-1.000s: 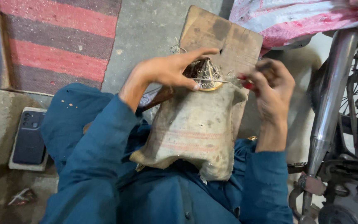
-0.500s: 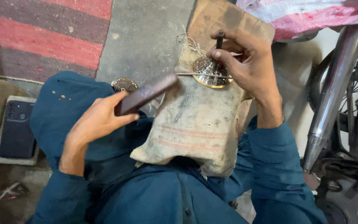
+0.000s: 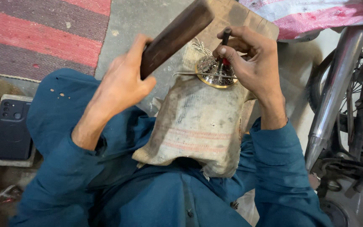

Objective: The person sits cross-legged on the floor holding a small brass bell against a cushioned board, and uses a punch and a wooden mallet to repeatedly strike and emboss decorative patterns into the bell's surface, repositioning the bell and punch between strikes.

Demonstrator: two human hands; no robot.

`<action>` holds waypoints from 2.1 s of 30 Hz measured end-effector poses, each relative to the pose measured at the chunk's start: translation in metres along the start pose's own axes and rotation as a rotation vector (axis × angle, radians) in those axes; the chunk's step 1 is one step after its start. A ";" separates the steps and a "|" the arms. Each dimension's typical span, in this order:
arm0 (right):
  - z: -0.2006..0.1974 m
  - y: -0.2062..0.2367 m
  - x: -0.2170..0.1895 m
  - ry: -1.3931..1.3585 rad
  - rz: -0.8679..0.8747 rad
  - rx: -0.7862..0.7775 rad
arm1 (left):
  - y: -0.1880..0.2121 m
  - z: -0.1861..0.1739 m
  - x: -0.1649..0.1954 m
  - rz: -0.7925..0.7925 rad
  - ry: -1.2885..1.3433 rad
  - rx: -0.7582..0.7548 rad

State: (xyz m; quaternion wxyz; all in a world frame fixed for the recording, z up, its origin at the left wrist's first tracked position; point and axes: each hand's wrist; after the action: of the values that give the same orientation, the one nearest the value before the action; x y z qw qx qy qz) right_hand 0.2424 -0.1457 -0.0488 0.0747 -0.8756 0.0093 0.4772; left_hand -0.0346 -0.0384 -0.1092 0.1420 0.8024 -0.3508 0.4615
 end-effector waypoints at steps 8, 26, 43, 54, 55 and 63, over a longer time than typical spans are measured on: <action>-0.001 -0.005 -0.007 0.063 0.014 -0.042 | -0.016 -0.026 0.014 0.295 -0.298 0.108; 0.013 0.005 0.004 -0.114 0.003 0.096 | -0.012 -0.022 -0.004 0.203 -0.057 0.073; 0.007 -0.002 -0.001 0.042 -0.029 0.051 | -0.023 -0.027 0.007 0.345 -0.453 0.123; 0.008 -0.002 -0.001 0.044 0.006 0.064 | -0.028 -0.028 0.012 0.358 -0.584 0.164; 0.008 -0.002 -0.001 0.030 0.024 0.069 | -0.028 -0.028 0.012 0.373 -0.497 0.163; 0.008 -0.003 -0.001 -0.023 0.054 0.076 | -0.031 -0.027 0.010 0.414 -0.338 0.170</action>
State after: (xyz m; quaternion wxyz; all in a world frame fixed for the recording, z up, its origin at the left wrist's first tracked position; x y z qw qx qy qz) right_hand 0.2356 -0.1420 -0.0521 0.0950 -0.8661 0.0504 0.4883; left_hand -0.0268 -0.0057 -0.0830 -0.0837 0.7882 -0.4861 0.3680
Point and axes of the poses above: each hand's wrist, its own y-axis away from the middle knuckle, its own z-axis out of the palm, x = y × z, and after that the axes turned 3 degrees about -x, right-handed
